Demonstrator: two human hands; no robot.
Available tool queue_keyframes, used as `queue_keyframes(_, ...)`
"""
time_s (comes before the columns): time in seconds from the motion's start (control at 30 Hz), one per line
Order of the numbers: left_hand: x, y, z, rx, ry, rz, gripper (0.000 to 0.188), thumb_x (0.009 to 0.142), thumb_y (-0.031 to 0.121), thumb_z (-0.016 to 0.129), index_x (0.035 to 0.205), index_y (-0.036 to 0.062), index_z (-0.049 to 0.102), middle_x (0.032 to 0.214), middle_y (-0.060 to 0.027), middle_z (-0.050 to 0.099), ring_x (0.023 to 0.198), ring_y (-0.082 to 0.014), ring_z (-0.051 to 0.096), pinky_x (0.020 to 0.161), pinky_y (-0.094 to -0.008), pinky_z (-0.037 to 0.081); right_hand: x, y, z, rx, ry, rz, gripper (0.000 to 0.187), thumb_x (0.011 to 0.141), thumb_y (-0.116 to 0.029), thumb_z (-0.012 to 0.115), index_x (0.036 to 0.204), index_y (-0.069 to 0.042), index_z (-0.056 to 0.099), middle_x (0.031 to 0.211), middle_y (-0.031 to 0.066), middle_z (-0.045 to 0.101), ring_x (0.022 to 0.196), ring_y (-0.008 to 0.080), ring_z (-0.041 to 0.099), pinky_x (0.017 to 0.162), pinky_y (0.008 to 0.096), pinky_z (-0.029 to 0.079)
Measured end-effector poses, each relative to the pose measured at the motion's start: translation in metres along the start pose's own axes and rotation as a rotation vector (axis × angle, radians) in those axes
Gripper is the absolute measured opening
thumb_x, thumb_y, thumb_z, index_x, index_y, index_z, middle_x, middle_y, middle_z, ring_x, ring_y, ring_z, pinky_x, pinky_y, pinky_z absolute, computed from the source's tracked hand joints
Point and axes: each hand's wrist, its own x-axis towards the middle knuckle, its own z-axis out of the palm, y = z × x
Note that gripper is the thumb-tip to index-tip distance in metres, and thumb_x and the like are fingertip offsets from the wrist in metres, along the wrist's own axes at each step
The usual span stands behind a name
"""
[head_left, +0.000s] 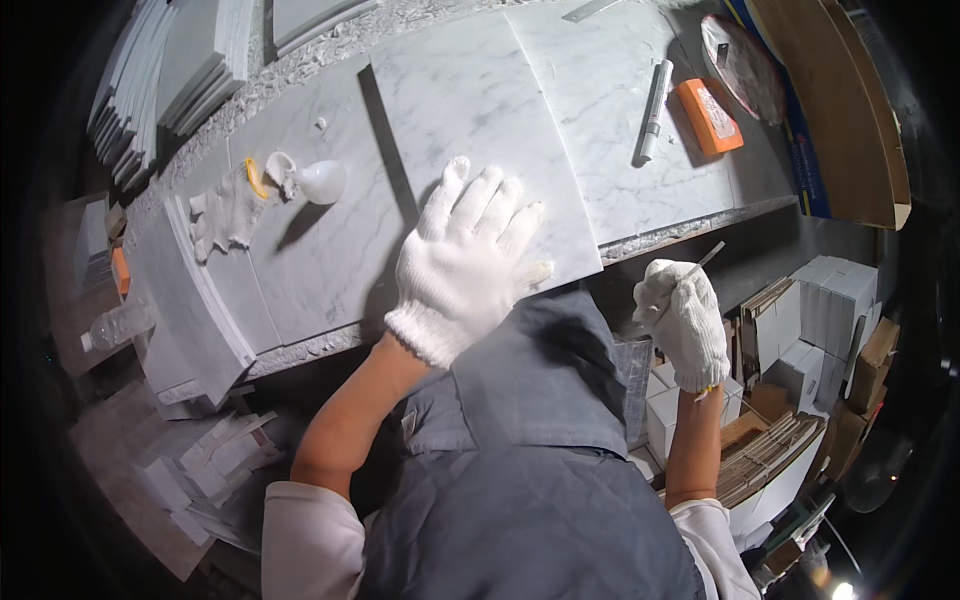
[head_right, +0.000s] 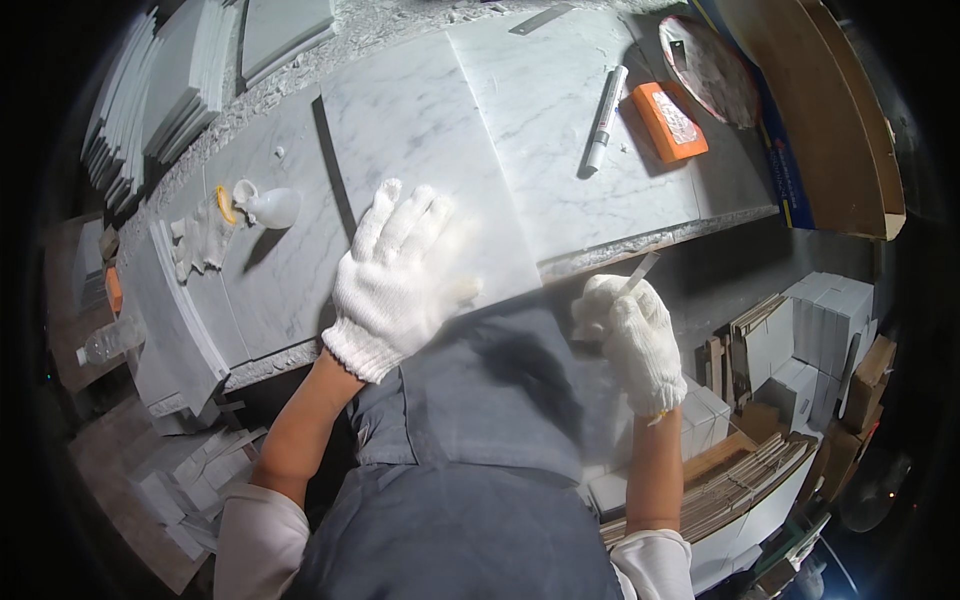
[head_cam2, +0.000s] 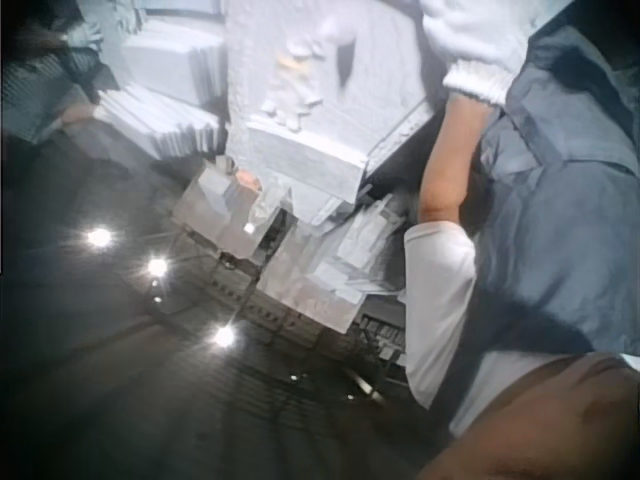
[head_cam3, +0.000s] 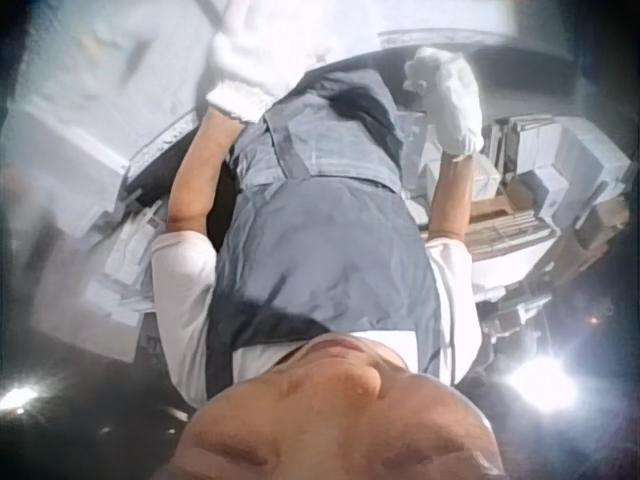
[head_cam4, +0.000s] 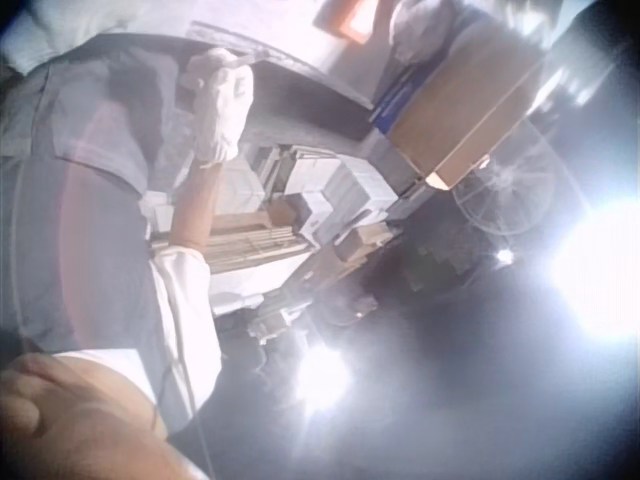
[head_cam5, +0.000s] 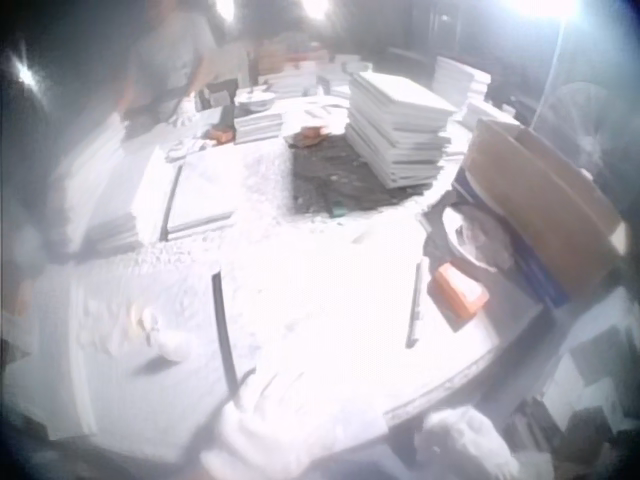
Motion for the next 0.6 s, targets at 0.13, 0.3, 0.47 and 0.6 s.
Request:
queue_keyframes(0.13,-0.002,0.011,-0.010,-0.089,-0.049,-0.002,0.056,0.085,0.051,0.067,0.128,0.0147,0.066,0.138,-0.0095,0.059,0.137,-0.0304,0.046,0.122,-0.0516,0.026,0.000,0.001,0.002,-0.024,0.081,0.115,0.039,0.097,-0.040,0.069,0.112,-0.005,0.061,0.099,0.0076,0.062,0.082,0.0187,0.062,0.065,0.0303,0.052)
queue_keyframes(0.3,-0.003,0.022,-0.025,-0.118,-0.040,-0.021,0.059,0.073,0.044,0.080,0.122,0.0146,0.067,0.129,-0.0068,0.060,0.133,-0.0320,0.048,0.117,-0.0483,0.036,0.003,0.000,0.007,0.023,0.034,0.078,0.032,0.096,-0.031,0.071,0.111,-0.005,0.060,0.097,0.0079,0.059,0.079,0.0180,0.058,0.062,0.0302,0.048)
queue_keyframes(0.47,-0.020,0.025,-0.027,-0.212,0.016,-0.024,0.042,0.080,0.026,0.080,0.119,0.0136,0.074,0.124,-0.0091,0.066,0.129,-0.0416,0.055,0.099,-0.0444,0.051,0.007,-0.008,0.020,-0.026,0.027,0.045,0.030,0.095,-0.027,0.073,0.108,-0.003,0.061,0.095,0.0074,0.060,0.076,0.0171,0.059,0.064,0.0297,0.049)
queue_keyframes(0.6,-0.034,0.028,-0.024,-0.255,0.145,-0.089,0.027,0.077,0.008,0.076,0.103,0.0144,0.076,0.103,-0.0036,0.069,0.107,-0.0337,0.065,0.092,-0.0403,0.053,0.019,-0.027,0.018,-0.115,0.084,-0.090,0.025,0.098,-0.025,0.069,0.108,-0.003,0.061,0.093,0.0043,0.061,0.075,0.0121,0.059,0.065,0.0269,0.050)
